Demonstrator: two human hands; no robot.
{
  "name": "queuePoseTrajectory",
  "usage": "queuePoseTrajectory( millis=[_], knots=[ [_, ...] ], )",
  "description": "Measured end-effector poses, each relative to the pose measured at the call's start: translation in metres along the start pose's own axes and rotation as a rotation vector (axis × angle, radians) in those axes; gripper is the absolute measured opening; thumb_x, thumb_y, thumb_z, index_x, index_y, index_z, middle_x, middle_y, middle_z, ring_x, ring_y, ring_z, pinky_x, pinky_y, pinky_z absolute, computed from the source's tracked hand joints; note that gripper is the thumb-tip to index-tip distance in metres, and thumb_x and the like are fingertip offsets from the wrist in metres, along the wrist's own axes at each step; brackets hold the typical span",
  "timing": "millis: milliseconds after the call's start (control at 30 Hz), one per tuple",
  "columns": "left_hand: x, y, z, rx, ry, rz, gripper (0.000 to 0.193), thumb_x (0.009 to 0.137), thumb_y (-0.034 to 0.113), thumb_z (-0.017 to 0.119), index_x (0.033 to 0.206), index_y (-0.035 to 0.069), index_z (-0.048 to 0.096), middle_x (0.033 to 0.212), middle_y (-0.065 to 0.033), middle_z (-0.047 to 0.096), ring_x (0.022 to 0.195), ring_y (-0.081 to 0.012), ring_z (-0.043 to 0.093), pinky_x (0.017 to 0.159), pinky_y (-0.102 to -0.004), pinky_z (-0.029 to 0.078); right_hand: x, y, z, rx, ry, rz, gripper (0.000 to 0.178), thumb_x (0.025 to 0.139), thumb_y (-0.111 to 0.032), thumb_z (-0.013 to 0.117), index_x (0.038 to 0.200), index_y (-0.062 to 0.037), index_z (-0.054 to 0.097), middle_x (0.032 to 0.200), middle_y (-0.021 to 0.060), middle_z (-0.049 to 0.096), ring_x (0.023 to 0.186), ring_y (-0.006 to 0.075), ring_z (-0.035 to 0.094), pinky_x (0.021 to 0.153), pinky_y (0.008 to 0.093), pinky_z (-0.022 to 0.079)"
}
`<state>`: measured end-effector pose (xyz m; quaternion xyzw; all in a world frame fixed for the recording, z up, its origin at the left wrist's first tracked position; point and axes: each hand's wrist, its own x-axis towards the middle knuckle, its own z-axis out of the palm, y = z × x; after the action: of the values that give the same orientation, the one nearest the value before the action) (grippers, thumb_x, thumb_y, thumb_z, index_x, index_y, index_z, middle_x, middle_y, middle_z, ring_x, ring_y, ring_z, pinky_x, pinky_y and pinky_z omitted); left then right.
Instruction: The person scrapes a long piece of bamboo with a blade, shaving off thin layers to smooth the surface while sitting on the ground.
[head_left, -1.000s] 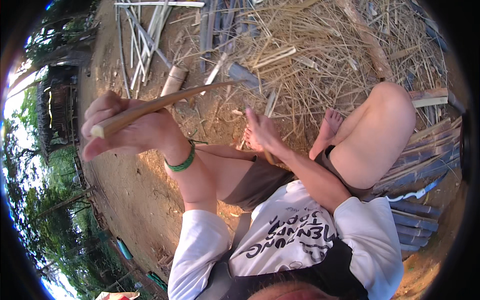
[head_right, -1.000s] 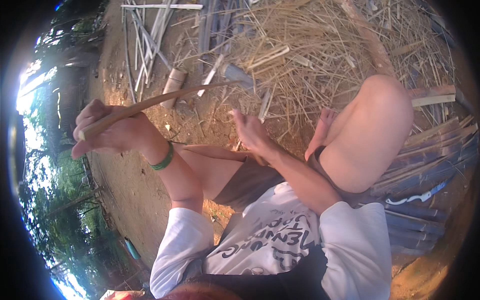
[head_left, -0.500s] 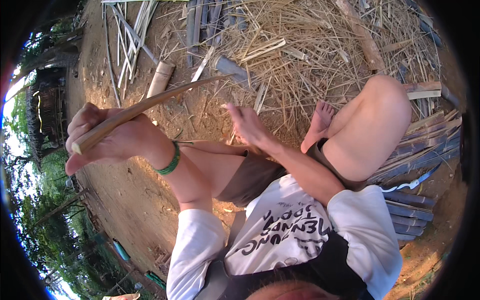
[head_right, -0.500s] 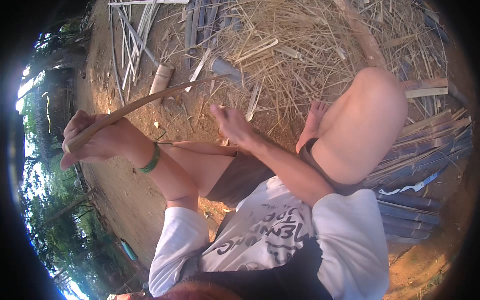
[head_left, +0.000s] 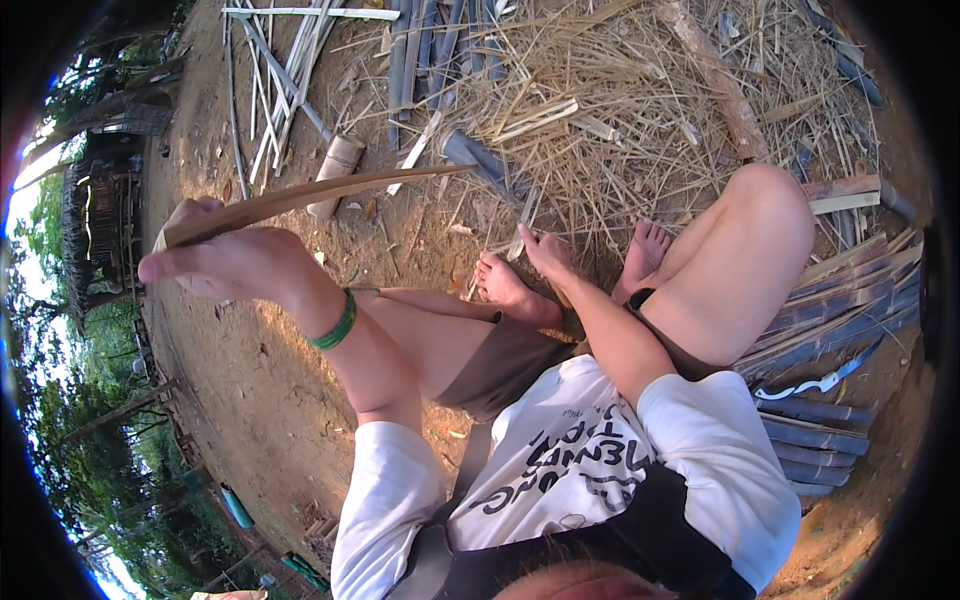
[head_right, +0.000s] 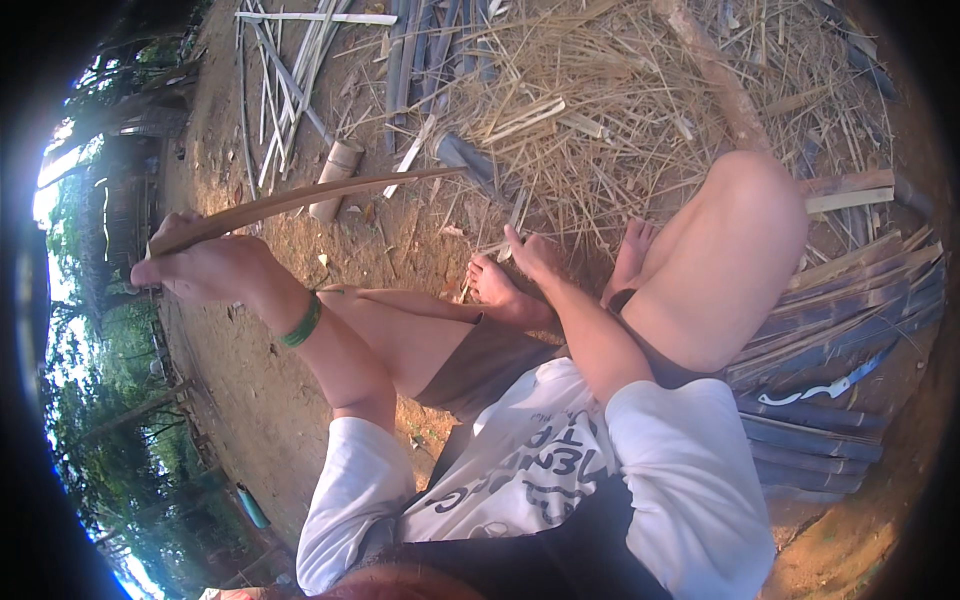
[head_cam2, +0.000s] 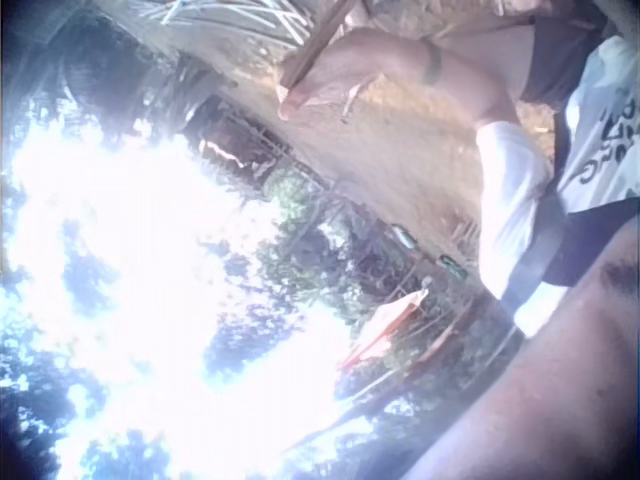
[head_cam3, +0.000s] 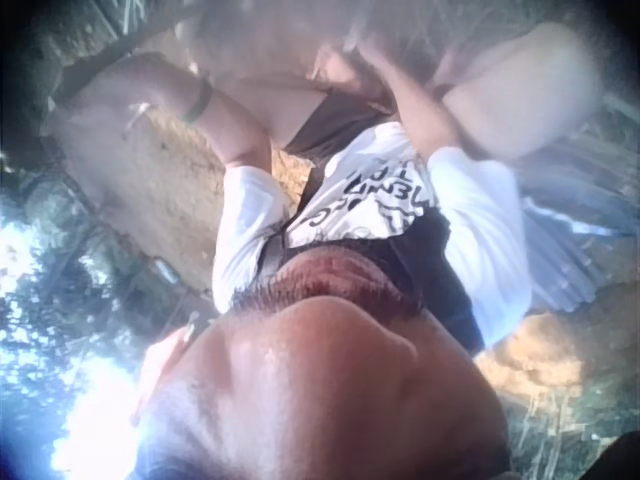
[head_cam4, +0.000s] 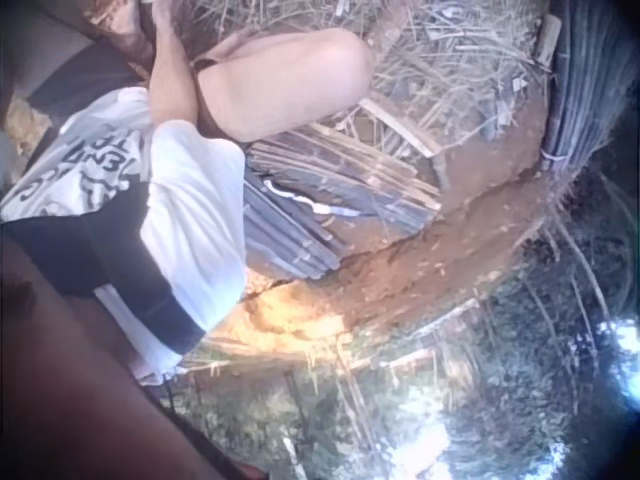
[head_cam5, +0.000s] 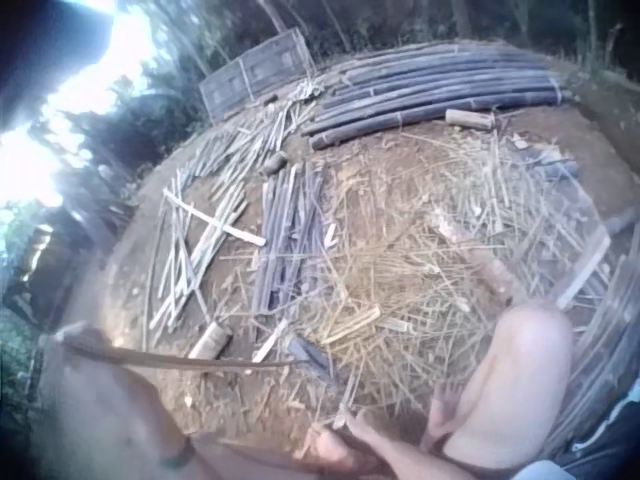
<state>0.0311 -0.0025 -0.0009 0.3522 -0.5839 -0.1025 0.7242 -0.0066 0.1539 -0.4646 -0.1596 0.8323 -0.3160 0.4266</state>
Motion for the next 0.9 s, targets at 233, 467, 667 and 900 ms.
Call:
queuePoseTrajectory(
  millis=[233,467,667,900],
  knots=[
    [0.029,-0.009,-0.010,-0.756,-0.185,-0.445,0.067,0.102,0.063,0.014,0.065,0.014,0.038,0.060,-0.0017,0.039,0.051,-0.0139,0.037,0.047,-0.0269,0.032,-0.014,-0.045,-0.036,0.178,-0.074,-0.038,0.091,0.090,-0.079,0.037,0.075,0.0048,0.067,0.065,0.0213,0.065,0.070,0.0333,0.071,0.070,0.0494,0.052],
    [0.011,-0.020,-0.009,-0.884,-0.410,-0.467,0.073,0.095,0.077,0.013,0.065,0.014,0.036,0.059,-0.0020,0.034,0.048,-0.0134,0.031,0.044,-0.0248,0.027,-0.109,-0.146,-0.101,0.341,-0.186,-0.438,0.079,0.098,-0.067,0.038,0.071,0.0027,0.063,0.061,0.0208,0.060,0.055,0.0322,0.062,0.059,0.0458,0.046],
    [0.009,-0.023,-0.006,-0.951,-0.497,-0.459,0.075,0.092,0.081,0.013,0.065,0.014,0.035,0.059,-0.0025,0.033,0.048,-0.0138,0.030,0.044,-0.0243,0.025,-0.108,-0.137,-0.084,0.387,-0.063,-0.553,0.077,0.098,-0.067,0.036,0.066,-0.0025,0.063,0.052,0.0119,0.057,0.048,0.0229,0.056,0.049,0.0419,0.043],
    [0.014,-0.033,-0.008,-0.932,-0.442,-0.454,0.076,0.091,0.082,0.013,0.065,0.014,0.036,0.059,-0.0028,0.034,0.049,-0.0140,0.031,0.046,-0.0243,0.026,-0.084,-0.103,-0.076,0.344,-0.179,-0.152,0.070,0.100,-0.062,0.039,0.068,-0.0026,0.057,0.053,0.0031,0.054,0.052,0.0195,0.056,0.052,0.0402,0.042]
  ],
)
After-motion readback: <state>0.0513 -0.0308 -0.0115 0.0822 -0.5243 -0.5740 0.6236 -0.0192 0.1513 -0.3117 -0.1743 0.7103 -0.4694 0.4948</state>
